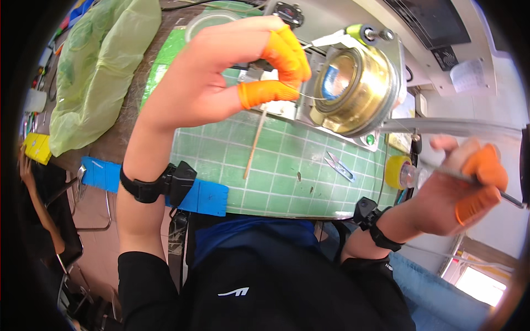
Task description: The worker uses glue and a manual press to assemble small parts, then organizes them onto a blue storage strip.
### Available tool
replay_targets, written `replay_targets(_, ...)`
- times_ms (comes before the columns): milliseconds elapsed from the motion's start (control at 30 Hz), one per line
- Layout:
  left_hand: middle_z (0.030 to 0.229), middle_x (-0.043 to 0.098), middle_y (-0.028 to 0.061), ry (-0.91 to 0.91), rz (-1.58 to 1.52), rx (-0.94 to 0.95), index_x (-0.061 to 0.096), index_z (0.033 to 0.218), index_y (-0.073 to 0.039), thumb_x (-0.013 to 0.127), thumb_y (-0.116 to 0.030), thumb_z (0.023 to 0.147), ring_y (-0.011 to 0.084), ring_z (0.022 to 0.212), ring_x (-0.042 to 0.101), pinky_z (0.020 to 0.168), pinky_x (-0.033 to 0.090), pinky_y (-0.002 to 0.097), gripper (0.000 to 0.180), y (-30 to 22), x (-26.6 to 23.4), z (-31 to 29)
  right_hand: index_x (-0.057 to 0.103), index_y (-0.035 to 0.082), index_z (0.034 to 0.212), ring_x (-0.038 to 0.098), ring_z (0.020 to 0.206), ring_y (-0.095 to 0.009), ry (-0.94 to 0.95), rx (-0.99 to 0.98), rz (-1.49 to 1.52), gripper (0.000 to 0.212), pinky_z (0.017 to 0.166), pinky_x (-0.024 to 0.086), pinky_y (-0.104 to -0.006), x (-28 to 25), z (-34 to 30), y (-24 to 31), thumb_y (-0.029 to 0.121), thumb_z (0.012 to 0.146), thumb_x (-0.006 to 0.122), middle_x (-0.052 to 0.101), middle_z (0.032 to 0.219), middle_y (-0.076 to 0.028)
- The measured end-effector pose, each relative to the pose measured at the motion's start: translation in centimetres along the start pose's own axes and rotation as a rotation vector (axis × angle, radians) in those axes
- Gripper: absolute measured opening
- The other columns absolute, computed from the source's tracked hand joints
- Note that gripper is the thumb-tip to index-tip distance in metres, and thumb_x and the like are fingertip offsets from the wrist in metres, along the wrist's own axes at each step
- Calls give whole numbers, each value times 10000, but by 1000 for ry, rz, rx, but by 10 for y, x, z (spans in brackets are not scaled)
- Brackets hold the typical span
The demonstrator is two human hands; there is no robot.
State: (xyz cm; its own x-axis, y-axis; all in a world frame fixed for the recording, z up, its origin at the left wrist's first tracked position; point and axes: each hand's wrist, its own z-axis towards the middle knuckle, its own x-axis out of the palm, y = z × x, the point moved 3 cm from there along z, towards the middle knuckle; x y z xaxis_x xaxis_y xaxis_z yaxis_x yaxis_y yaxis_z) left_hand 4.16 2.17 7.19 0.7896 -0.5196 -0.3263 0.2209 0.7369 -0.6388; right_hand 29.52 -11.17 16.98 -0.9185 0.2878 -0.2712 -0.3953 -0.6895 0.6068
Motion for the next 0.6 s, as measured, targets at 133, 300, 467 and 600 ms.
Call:
replay_targets(133,901,666,109,35,9,-19,629,881,-37,759,-13,803,258,886,644,1022,496,525,153,-5,0,1,400,87,830,346,517,-115,-123,100,100,383,454,390,-327,-61,-19,37,384,1050,500,370,866,-64)
replay_targets(300,941,638,115,49,1,-24,619,906,-9,748,-12,816,262,940,622,1062,452,545,157,-2,2,0,471,4,919,365,561,-101,-147,169,0,317,453,347,-232,-176,-51,124,293,1035,526,362,838,-59)
replay_targets(467,1007,620,119,62,2,-91,602,893,10,715,-6,850,239,995,608,998,464,409,123,1,-2,-7,502,42,811,290,637,-133,-752,-94,-762,255,555,272,-296,-223,-61,224,162,1036,496,310,741,-27)
replay_targets(600,1003,621,114,43,-28,-104,596,925,19,702,-4,862,231,999,607,1125,391,505,126,1,4,-2,471,56,778,284,646,-135,-658,-182,-482,258,579,251,-330,-286,-98,315,180,995,533,299,729,-35)
